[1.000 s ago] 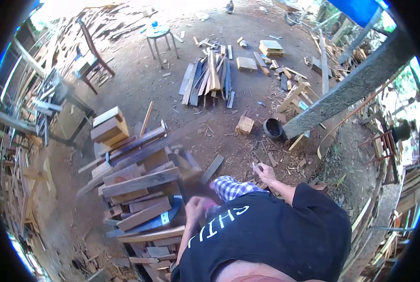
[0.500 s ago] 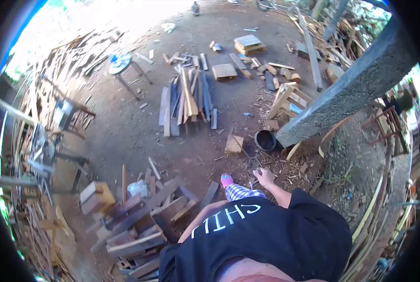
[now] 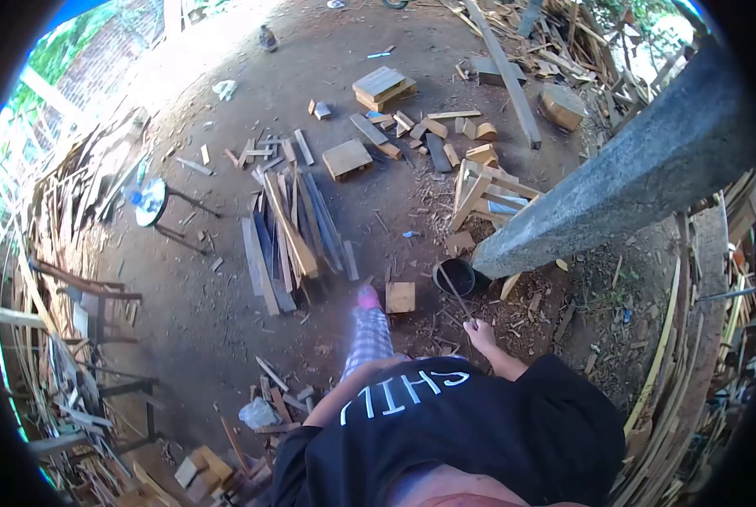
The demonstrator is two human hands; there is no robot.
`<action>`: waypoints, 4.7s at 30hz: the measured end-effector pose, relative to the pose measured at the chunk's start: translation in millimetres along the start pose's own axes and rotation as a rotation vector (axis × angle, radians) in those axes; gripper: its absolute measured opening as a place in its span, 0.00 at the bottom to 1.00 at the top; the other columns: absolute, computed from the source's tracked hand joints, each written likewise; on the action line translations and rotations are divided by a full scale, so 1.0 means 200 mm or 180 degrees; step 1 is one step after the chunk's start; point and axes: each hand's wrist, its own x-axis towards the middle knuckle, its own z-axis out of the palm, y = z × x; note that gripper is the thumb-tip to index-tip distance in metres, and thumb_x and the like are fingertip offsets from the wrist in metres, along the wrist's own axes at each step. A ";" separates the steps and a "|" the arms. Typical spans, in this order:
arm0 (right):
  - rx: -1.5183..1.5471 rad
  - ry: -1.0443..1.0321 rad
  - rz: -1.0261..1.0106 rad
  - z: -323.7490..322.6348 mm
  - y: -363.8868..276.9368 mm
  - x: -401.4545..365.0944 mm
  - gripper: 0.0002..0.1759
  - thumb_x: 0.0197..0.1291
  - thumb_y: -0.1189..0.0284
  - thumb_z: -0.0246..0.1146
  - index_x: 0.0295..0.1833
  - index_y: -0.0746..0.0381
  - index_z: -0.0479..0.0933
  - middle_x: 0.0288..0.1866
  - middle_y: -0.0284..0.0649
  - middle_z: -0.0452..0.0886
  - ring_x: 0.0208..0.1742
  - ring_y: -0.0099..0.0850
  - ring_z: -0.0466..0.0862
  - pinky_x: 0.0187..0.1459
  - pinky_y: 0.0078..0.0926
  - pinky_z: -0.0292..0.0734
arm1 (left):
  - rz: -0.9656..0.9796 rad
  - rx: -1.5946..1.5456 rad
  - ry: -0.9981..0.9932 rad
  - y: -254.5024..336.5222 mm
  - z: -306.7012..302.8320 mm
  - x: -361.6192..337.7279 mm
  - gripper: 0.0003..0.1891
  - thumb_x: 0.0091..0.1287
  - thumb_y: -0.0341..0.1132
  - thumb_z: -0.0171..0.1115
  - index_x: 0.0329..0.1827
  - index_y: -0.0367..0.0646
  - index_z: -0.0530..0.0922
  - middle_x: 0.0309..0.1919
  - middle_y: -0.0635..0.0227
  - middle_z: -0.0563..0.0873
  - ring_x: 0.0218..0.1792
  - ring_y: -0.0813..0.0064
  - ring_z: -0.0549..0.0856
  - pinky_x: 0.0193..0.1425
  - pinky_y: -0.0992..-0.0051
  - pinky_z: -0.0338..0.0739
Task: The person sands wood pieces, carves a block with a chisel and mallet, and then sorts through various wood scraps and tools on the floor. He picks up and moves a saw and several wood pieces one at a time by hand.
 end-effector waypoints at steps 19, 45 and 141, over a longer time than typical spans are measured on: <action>0.0354 -0.0420 -0.0519 -0.02 -1.20 1.38 0.27 0.59 0.48 0.63 0.34 0.66 0.77 0.31 0.55 0.81 0.38 0.52 0.83 0.40 0.44 0.75 | -0.0087 -0.0417 -0.0334 1.29 -0.96 0.36 0.19 0.70 0.48 0.61 0.46 0.39 0.82 0.39 0.67 0.86 0.37 0.79 0.82 0.42 0.76 0.77; 0.0018 -0.0953 -0.0628 -0.23 -1.74 3.49 0.21 0.60 0.52 0.66 0.31 0.61 0.76 0.24 0.35 0.76 0.23 0.28 0.75 0.29 0.31 0.72 | 0.0038 -0.2233 0.1428 2.49 -1.59 1.03 0.29 0.62 0.57 0.66 0.52 0.38 0.78 0.42 0.62 0.81 0.39 0.77 0.79 0.36 0.70 0.74; -0.0520 -0.1630 0.0105 0.63 -2.11 3.81 0.18 0.70 0.61 0.51 0.43 0.68 0.73 0.32 0.62 0.80 0.38 0.61 0.80 0.42 0.56 0.72 | -0.0905 0.1608 0.2074 2.19 -2.24 2.11 0.18 0.60 0.42 0.65 0.52 0.47 0.80 0.49 0.57 0.80 0.53 0.55 0.77 0.57 0.58 0.72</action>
